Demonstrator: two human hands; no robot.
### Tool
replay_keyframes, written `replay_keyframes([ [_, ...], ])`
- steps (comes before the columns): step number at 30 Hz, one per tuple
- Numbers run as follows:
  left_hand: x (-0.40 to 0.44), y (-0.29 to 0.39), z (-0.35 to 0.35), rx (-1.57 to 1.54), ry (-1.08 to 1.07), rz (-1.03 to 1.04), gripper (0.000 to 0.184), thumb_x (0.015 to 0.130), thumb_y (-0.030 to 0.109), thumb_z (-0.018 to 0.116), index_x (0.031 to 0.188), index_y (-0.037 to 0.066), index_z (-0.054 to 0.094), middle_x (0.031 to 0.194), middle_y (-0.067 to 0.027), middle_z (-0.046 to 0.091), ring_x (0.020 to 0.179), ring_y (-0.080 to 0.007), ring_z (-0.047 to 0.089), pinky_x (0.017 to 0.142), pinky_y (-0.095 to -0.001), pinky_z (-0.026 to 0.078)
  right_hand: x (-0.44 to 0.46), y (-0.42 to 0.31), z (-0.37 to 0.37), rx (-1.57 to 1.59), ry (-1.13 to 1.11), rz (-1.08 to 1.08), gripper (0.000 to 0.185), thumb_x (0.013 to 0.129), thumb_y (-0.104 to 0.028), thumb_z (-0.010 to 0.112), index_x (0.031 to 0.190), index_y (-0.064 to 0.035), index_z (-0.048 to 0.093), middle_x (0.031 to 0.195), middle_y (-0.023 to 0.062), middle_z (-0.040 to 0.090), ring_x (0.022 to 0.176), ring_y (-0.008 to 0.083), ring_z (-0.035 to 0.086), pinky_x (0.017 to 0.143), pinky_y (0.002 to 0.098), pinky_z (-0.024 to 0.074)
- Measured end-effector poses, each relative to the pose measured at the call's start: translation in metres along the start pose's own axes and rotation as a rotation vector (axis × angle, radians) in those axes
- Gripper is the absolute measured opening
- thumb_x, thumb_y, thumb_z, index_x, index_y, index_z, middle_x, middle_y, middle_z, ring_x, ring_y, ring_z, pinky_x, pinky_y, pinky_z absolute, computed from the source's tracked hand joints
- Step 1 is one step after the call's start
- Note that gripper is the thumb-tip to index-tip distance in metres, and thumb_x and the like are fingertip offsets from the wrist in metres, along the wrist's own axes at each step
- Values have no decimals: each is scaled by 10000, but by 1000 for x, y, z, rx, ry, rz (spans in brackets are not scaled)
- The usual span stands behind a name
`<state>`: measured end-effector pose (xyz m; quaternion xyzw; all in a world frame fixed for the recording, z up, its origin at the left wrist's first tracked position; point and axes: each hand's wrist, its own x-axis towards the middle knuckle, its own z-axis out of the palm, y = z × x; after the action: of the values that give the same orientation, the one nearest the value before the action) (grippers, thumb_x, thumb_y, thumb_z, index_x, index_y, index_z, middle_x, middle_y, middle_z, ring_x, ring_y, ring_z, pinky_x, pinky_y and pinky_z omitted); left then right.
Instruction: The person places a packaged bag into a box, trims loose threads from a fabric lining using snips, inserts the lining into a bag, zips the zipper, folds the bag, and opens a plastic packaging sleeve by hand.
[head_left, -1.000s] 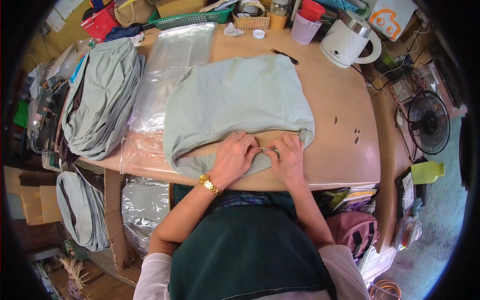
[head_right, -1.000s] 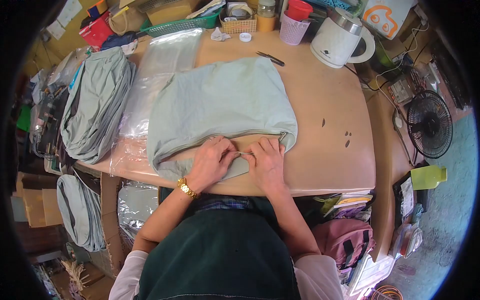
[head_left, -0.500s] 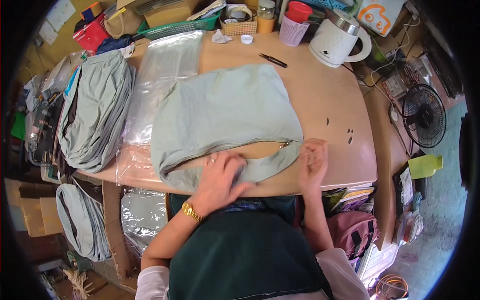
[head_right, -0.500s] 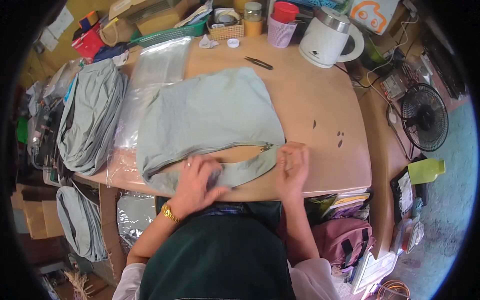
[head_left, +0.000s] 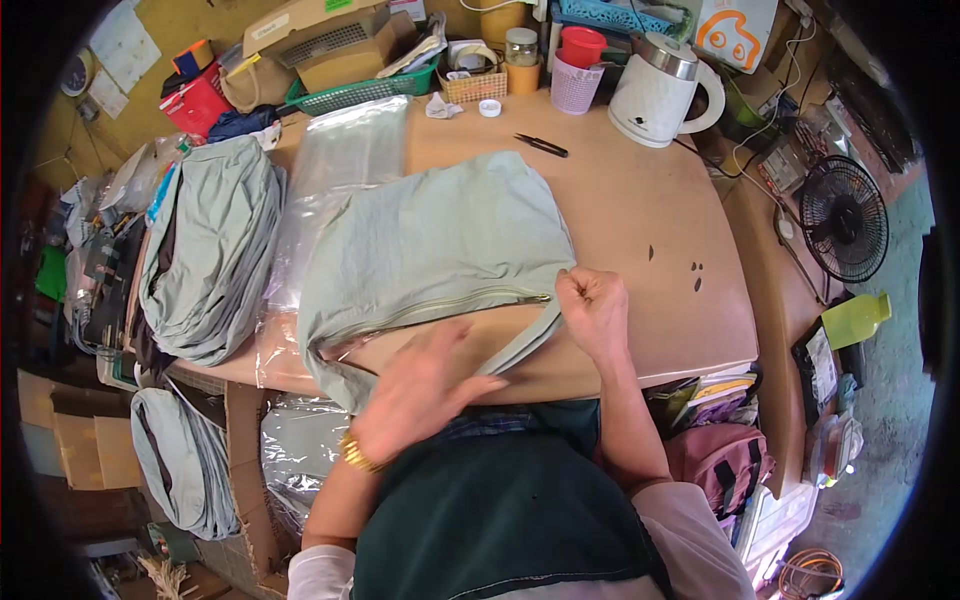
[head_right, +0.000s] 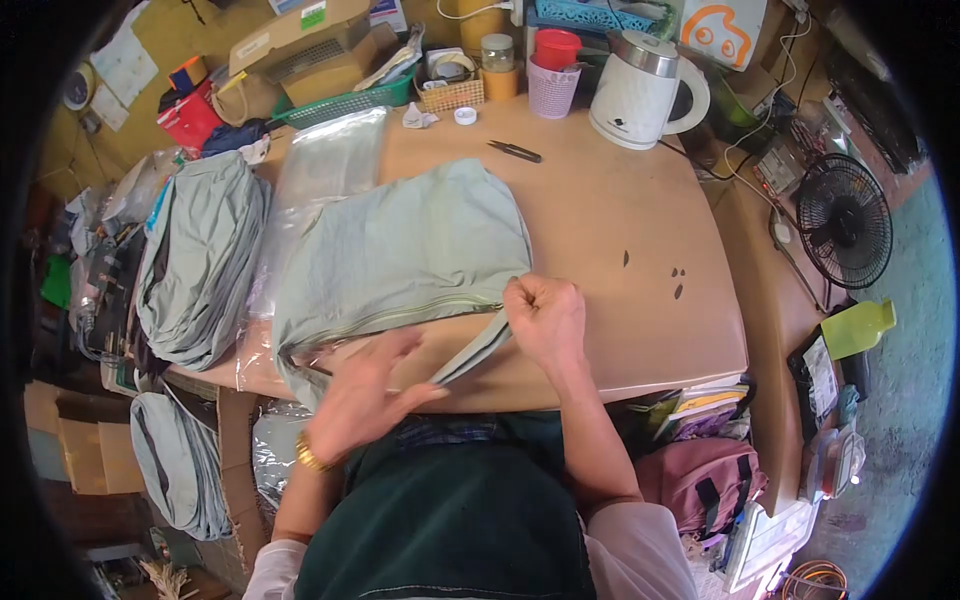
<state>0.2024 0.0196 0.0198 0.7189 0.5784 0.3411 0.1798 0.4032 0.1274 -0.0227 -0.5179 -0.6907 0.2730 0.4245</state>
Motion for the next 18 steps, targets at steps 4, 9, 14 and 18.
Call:
replay_keyframes([
  [4, 38, -11, 31, -51, -63, -74, 258, 944, 216, 643, 854, -20, 593, 608, -116, 575, 577, -215, 566, 572, -370, 439, -11, -21, 11, 303, -46, 77, 402, 967, -273, 607, 687, 15, 597, 515, 60, 469, 482, 94, 458, 465, 302, 381],
  [9, 42, -19, 29, -368, -70, -233, 350, 1006, 244, 565, 788, -29, 573, 602, -11, 377, 627, -70, 348, 538, -275, 353, -40, 12, 5, 526, -117, 327, 409, 991, -316, 598, 720, -11, 627, 594, -2, 549, 533, 55, 509, 470, 237, 391],
  [14, 35, -17, 40, -296, -65, -174, 375, 997, 259, 570, 772, -41, 560, 596, -51, 441, 602, -106, 377, 547, -314, 376, -44, 19, 24, 530, -236, 273, 376, 998, -279, 594, 746, -3, 640, 586, 17, 551, 537, 71, 544, 494, 248, 418],
  [18, 40, -29, 30, -208, 8, -203, 371, 974, 292, 582, 785, -28, 597, 611, -195, 514, 515, -275, 451, 551, -401, 411, -52, 16, 34, 558, -225, 204, 343, 992, -254, 603, 790, 21, 635, 630, 53, 583, 552, 90, 572, 510, 274, 438],
])
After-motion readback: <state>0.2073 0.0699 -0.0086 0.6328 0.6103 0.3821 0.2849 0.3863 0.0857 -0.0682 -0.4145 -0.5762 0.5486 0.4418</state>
